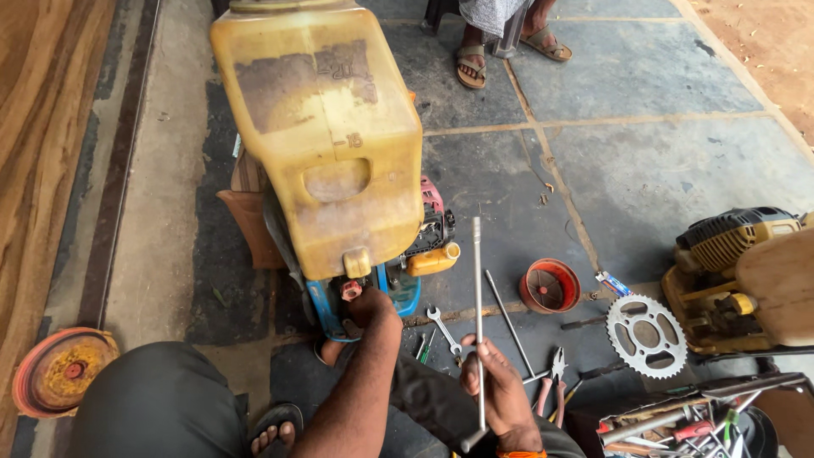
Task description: The person sits on the floor repairing a knapsack sprayer pump. They use a T-handle socket wrench and a hammer to loosen the pump head, remove the valve assembly from the machine, then unscrew and reassemble the small valve parts by hand with a screwdriver.
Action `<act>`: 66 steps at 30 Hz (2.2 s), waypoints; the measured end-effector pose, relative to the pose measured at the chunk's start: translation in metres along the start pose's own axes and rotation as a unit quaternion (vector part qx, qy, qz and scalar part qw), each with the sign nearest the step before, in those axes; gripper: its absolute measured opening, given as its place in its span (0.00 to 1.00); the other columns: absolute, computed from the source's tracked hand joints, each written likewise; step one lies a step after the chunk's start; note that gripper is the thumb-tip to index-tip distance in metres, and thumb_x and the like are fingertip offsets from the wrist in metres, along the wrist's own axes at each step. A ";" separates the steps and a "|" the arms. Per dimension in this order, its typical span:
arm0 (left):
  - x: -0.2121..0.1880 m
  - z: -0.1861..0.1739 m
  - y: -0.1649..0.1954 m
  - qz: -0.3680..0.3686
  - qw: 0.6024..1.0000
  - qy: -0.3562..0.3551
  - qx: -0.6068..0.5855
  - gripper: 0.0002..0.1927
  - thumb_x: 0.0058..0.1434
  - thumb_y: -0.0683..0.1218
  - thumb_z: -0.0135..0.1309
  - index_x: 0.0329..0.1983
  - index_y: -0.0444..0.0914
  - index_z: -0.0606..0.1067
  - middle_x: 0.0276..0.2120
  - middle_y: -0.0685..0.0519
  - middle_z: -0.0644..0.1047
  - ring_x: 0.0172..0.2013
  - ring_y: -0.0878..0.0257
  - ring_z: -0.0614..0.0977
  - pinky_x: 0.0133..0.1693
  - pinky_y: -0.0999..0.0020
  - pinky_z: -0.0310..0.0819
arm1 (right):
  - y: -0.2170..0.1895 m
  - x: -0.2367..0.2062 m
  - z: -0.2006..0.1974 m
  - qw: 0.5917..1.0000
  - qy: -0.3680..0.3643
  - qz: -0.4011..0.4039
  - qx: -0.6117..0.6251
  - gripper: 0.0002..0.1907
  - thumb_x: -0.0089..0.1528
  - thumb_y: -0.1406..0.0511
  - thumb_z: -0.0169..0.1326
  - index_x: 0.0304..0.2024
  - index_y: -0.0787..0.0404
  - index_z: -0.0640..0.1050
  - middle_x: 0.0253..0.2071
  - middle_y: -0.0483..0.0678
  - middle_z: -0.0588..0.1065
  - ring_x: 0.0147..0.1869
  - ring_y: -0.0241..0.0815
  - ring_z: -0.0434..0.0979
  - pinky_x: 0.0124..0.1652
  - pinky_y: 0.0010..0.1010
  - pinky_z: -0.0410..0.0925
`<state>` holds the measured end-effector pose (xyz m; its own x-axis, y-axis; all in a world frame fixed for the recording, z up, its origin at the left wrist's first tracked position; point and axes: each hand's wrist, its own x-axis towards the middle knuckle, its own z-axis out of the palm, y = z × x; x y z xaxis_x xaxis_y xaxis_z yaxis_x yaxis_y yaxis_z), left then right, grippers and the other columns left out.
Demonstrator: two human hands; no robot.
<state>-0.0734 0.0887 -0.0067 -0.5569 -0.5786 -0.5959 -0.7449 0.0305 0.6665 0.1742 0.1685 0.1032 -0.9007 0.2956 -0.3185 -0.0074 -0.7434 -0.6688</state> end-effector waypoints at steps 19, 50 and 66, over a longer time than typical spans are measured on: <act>-0.003 -0.008 0.003 -0.003 0.998 -0.027 -0.056 0.13 0.58 0.45 0.57 0.40 0.29 0.78 0.36 0.38 0.82 0.37 0.44 0.86 0.37 0.52 0.81 | 0.004 0.023 -0.008 0.970 0.238 -0.015 0.036 0.17 0.70 0.55 0.48 0.52 0.59 0.76 0.24 0.41 0.66 0.27 0.33 0.63 0.30 0.25 0.59; -0.003 -0.011 0.000 0.001 0.999 -0.020 -0.040 0.15 0.63 0.48 0.55 0.41 0.30 0.79 0.38 0.38 0.83 0.39 0.45 0.86 0.39 0.52 0.81 | 0.017 0.029 -0.017 0.967 0.253 0.030 0.010 0.16 0.67 0.59 0.52 0.50 0.64 0.75 0.27 0.42 0.67 0.31 0.35 0.65 0.34 0.27 0.62; 0.003 -0.006 0.003 -0.015 0.998 -0.036 -0.044 0.15 0.63 0.47 0.57 0.43 0.30 0.78 0.38 0.38 0.82 0.38 0.45 0.86 0.38 0.53 0.82 | 0.012 0.028 -0.003 0.963 0.257 0.076 -0.025 0.26 0.63 0.44 0.51 0.44 0.59 0.72 0.27 0.42 0.65 0.30 0.36 0.64 0.32 0.27 0.60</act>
<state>-0.0752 0.0818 -0.0034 -0.5614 -0.5187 -0.6448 -0.7285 -0.0598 0.6824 0.1506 0.1696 0.0843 -0.5549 0.4534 -0.6975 0.1407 -0.7752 -0.6158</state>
